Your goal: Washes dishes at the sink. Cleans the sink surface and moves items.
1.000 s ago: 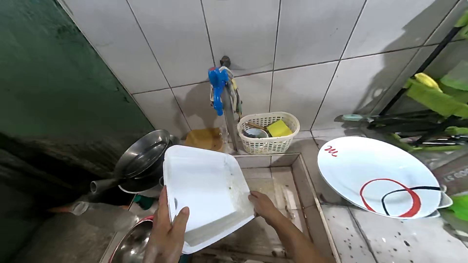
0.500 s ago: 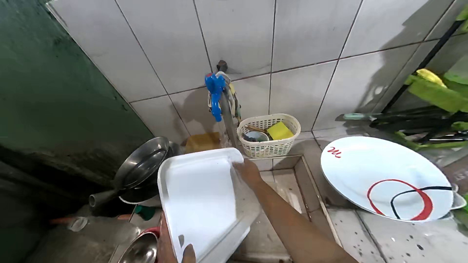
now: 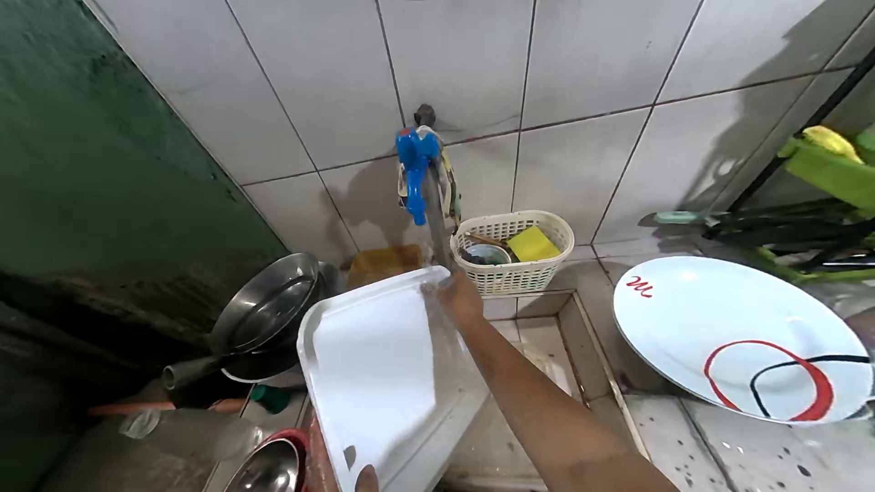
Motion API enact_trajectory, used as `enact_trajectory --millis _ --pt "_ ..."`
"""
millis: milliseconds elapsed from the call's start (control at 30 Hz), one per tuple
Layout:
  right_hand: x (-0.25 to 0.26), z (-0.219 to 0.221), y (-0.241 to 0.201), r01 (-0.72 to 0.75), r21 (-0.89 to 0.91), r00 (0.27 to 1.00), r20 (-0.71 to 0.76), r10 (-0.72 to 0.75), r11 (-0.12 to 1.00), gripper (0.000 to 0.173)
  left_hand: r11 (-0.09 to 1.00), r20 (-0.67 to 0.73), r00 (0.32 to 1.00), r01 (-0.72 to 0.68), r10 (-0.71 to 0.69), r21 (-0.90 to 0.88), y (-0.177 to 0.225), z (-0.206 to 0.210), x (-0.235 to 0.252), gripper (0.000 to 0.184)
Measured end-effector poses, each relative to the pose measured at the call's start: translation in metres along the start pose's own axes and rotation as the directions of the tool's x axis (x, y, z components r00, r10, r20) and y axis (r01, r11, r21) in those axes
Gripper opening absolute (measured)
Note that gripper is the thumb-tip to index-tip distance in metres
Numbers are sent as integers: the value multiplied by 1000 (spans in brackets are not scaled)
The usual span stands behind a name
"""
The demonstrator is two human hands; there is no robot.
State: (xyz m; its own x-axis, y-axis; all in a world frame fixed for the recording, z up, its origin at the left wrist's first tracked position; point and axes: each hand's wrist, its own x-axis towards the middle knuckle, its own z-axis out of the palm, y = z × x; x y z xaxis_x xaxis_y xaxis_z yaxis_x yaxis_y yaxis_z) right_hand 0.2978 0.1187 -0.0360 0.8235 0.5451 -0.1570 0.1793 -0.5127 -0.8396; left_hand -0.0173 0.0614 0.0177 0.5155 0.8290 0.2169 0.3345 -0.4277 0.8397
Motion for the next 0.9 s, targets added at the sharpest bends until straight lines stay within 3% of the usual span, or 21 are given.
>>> enact_trajectory --millis 100,233,333,467,600,767,833,900 --pt "1 -2 1 -25 -84 1000 -3 25 996 62 993 -10 998 61 -63 -104 3 4 2 80" --pt "1 -5 15 127 -144 987 116 -111 981 71 983 6 998 64 -64 -172 -4 5 3 81" --pt "1 -12 29 168 44 977 128 -172 985 70 980 -33 999 23 -30 -195 -11 2 5 81" --pt "-13 -5 48 8 322 994 104 -43 947 56 982 -113 993 -51 31 -180 -12 -2 16 80" --pt "-33 20 64 -146 513 978 205 44 846 48 989 -171 984 -80 59 -123 -7 0 19 81" --pt "-40 27 74 -280 344 896 428 116 897 48 992 -286 951 -129 121 -9 -10 1 22 77" --pt "-44 32 75 -313 269 873 459 164 911 50 987 -318 935 -148 158 56 -14 4 24 74" --pt "-43 40 76 -353 308 875 442 196 883 49 980 -322 926 -185 198 72 -19 10 26 73"
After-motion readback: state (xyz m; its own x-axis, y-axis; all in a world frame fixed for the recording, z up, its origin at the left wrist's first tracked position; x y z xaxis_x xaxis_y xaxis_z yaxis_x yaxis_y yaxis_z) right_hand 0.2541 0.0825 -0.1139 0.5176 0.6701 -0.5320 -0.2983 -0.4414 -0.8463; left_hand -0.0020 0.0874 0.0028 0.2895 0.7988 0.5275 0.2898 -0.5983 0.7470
